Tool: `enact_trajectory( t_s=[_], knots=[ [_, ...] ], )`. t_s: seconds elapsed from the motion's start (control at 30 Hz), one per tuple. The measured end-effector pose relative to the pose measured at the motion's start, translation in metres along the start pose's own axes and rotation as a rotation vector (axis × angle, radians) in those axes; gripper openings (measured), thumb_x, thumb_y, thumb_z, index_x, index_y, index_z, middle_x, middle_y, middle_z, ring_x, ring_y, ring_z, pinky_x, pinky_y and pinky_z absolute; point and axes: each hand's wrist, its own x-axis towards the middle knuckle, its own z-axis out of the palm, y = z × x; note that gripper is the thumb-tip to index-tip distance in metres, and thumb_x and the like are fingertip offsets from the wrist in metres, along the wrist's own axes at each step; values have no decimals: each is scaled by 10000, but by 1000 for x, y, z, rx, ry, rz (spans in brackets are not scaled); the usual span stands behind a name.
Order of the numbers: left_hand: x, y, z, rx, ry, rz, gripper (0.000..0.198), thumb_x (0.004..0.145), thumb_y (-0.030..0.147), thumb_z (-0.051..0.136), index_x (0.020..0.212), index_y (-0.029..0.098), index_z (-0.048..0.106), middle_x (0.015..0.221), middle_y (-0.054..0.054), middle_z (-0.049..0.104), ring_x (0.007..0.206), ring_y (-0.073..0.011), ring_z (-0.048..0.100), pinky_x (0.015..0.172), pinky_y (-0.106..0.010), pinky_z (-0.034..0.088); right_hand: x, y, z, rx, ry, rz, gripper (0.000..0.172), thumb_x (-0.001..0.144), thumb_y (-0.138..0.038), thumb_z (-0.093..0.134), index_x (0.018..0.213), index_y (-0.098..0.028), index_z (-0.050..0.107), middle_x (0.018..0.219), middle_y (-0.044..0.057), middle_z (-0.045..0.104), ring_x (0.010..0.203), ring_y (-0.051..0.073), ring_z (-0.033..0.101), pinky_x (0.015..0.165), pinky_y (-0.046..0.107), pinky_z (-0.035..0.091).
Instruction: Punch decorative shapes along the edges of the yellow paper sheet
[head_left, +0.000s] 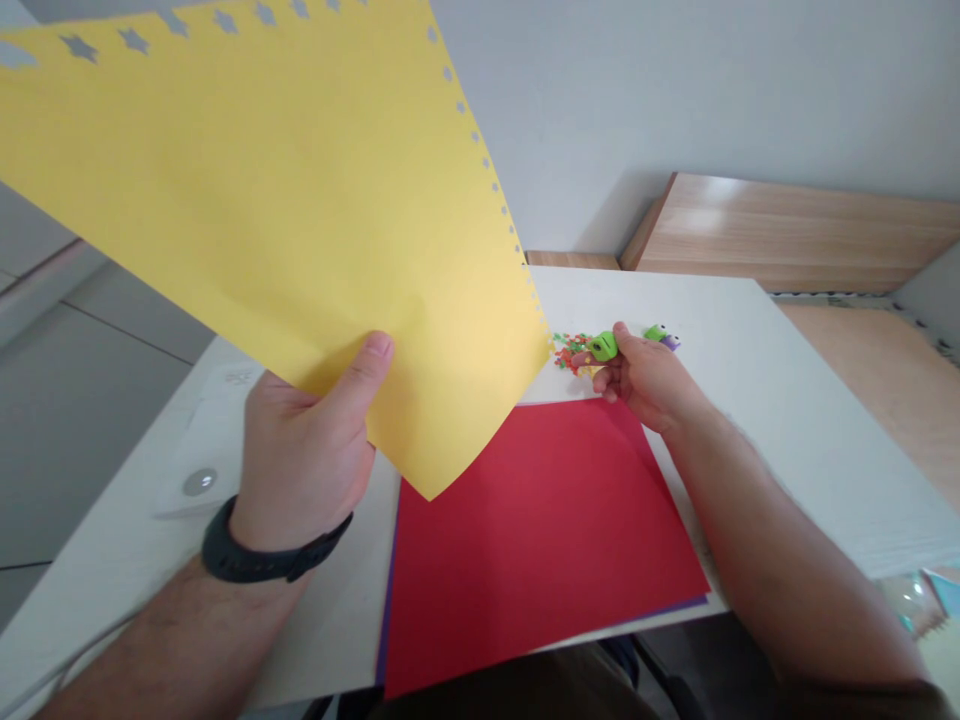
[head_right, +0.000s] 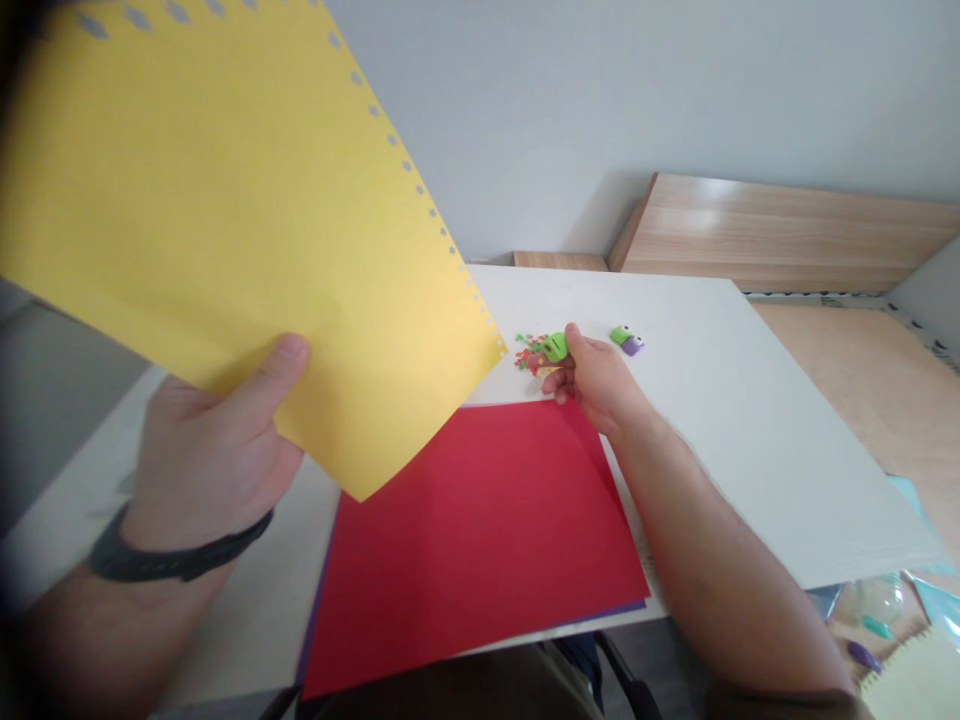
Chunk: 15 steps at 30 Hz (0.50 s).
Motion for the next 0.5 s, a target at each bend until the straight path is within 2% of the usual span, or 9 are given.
enact_trajectory(
  t_s=[0.2,0.3,0.37,0.43,0.5],
  knots=[
    [0,0,-1,-1,0,-10,439,848,196,852,1274,267,772,1431,-45,713,1360,-310,645,1165,-472,553,0,-5,2,46,12,82,435,1107,-433,426,837,-174,649,869,112,810,407,106,558,350,233,358],
    [0,-1,-1,-7,6,-3,393,846,195,856,1229,248,788,1426,-55,715,1352,-311,650,1169,-479,549,1,-4,2,27,-7,78,433,1088,-486,466,841,-177,643,895,114,809,417,107,565,354,236,358],
    [1,-2,-1,-7,4,8,382,848,188,853,1221,242,789,1417,-51,720,1355,-306,649,1166,-471,551,2,-1,0,-61,9,-1,444,1043,-579,539,854,-189,635,846,99,796,431,119,586,363,237,374],
    [1,-3,-1,-12,-1,13,409,851,179,848,1249,249,779,1416,-40,721,1349,-295,654,1156,-453,561,3,3,-3,-236,71,-133,480,979,-676,597,851,-214,607,662,45,733,399,129,564,364,235,368],
    [1,-3,-1,-25,-8,12,440,853,173,845,1278,255,766,1419,-35,720,1329,-288,668,1142,-446,571,4,6,-5,-403,125,-223,515,946,-744,589,833,-242,562,470,-19,604,341,139,506,361,238,346]
  ],
)
